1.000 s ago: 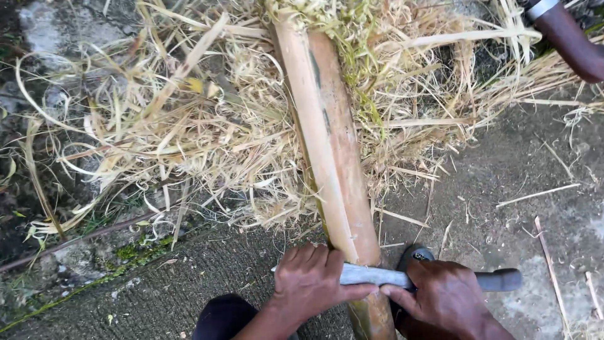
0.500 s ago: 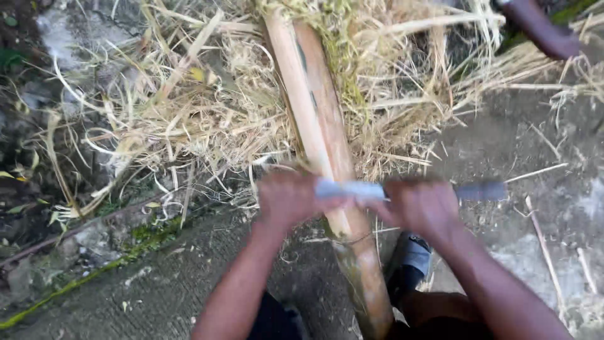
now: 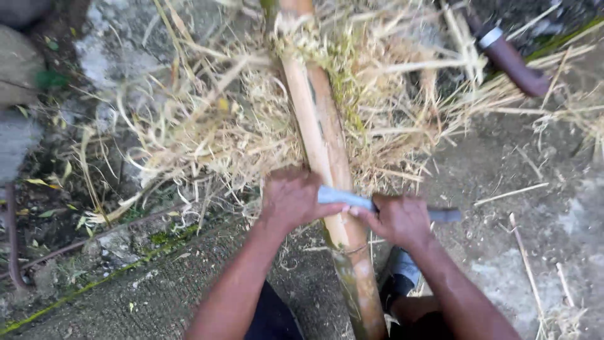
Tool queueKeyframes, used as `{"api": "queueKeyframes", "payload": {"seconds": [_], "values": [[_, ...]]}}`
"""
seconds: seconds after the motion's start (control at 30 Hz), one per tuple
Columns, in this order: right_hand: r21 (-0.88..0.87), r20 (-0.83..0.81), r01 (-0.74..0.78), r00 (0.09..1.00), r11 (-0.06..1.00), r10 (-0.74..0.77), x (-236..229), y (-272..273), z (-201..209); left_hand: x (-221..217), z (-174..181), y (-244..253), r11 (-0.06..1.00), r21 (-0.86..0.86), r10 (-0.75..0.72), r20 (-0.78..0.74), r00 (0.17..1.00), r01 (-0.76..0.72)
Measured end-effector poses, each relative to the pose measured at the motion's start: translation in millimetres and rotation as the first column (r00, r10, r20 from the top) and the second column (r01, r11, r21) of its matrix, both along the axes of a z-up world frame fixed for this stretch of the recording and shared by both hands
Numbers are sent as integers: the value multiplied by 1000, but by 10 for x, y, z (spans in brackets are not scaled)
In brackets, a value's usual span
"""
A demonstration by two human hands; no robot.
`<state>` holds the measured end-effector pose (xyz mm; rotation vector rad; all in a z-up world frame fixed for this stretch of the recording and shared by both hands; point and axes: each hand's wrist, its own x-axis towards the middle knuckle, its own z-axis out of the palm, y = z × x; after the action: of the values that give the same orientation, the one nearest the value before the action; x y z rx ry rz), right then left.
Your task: The recorder is using a knife to strip the outer layer and shave a bamboo stalk.
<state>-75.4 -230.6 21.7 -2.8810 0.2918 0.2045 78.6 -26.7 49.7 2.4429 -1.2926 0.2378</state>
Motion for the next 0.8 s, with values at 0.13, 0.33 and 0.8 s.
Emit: {"api": "queueKeyframes", "payload": {"seconds": [0.13, 0.33, 0.8], "values": [[68, -424, 59, 905, 996, -24, -113, 84, 182, -334, -177, 164, 996, 82, -20, -192, 981, 37], [-11, -368, -124, 923, 992, 111, 386, -55, 151, 0, -387, 187, 979, 191, 86, -86, 993, -68], [-54, -124, -222, 969, 974, 214, 1055, -94, 469, 367, -24, 150, 949, 188, 276, -98, 956, -255]]}}
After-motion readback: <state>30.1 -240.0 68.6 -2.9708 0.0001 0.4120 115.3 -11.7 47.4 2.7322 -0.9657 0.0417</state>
